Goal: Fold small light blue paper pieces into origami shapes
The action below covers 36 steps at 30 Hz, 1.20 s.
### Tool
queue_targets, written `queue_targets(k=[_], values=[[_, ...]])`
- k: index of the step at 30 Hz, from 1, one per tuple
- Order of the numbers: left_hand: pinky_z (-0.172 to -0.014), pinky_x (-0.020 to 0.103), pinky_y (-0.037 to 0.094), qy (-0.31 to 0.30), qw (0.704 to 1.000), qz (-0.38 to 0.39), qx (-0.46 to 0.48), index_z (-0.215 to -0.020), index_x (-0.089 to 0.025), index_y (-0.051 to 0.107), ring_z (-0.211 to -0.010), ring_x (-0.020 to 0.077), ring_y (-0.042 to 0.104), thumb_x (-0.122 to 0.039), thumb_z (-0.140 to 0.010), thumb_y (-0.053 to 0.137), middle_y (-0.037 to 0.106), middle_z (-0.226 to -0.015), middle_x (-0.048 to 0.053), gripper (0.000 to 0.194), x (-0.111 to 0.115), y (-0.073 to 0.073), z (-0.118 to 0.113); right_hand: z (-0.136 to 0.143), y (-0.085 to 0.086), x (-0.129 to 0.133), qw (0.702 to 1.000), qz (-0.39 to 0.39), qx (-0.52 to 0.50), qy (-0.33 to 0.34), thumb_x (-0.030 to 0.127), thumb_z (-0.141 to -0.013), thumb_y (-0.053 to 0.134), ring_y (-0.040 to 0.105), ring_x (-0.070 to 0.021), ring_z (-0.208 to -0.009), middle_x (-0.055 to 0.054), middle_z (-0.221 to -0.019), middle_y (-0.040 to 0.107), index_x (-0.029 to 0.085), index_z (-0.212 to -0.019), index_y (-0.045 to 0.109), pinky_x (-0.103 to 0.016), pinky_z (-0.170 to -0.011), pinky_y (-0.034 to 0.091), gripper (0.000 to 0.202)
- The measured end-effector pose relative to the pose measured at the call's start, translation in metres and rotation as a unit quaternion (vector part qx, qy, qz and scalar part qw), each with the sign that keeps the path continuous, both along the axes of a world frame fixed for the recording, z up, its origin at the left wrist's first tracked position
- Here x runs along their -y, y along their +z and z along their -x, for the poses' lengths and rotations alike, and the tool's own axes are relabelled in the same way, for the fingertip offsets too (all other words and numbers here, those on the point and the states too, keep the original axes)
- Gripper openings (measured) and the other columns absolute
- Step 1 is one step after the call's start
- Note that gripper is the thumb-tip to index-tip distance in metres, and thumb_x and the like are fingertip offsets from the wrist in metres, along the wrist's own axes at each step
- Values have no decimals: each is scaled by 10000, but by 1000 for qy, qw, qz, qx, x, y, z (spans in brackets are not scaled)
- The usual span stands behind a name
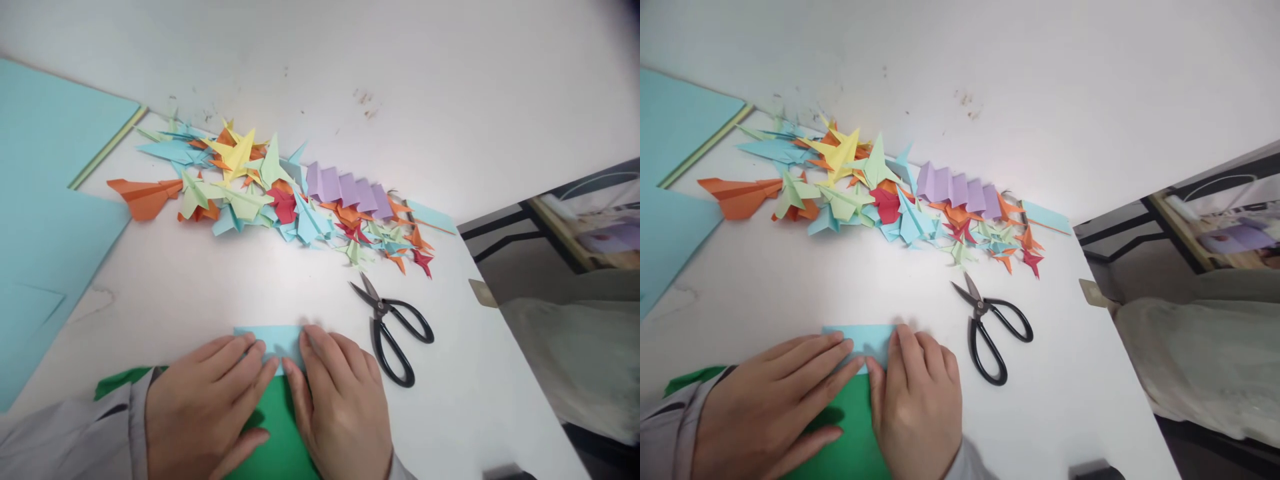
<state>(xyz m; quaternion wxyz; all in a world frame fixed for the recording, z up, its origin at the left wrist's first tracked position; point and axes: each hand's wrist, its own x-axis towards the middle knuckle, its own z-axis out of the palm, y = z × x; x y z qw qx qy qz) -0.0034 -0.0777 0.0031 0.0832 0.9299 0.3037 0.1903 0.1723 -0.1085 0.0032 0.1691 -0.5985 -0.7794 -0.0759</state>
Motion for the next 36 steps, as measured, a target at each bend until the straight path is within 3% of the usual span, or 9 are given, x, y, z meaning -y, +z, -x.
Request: queue_targets(k=[19, 28, 36], values=[[-883, 388, 369, -39, 997, -16, -60, -1149, -118, 510, -1022, 250, 478, -404, -801, 470, 576, -1083, 91, 452, 0, -2, 1, 3, -2, 0, 1000, -2, -24, -7, 231, -820, 483, 502, -235, -854, -132, -948, 623, 90, -927, 620, -392, -714, 419, 224], [-882, 399, 361, -62, 995, -10, -77, -1198, -124, 481, -1055, 268, 451, -434, -793, 459, 500, -1230, 105, 510, -1, -4, 3, 4, -1, 0, 999, -1, -40, -7, 230, -813, 490, 498, -232, -847, -126, -932, 625, 89, -918, 618, -388, -716, 410, 217], [-858, 439, 364, -71, 993, -3, -97, -1208, -133, 470, -1015, 284, 463, -522, -744, 490, 501, -1219, 125, 606, -3, -1, 4, 5, -4, 0, 997, -7, -75, -12, 229, -815, 481, 486, -225, -843, -111, -909, 613, 107, -879, 603, -378, -719, 395, 184]])
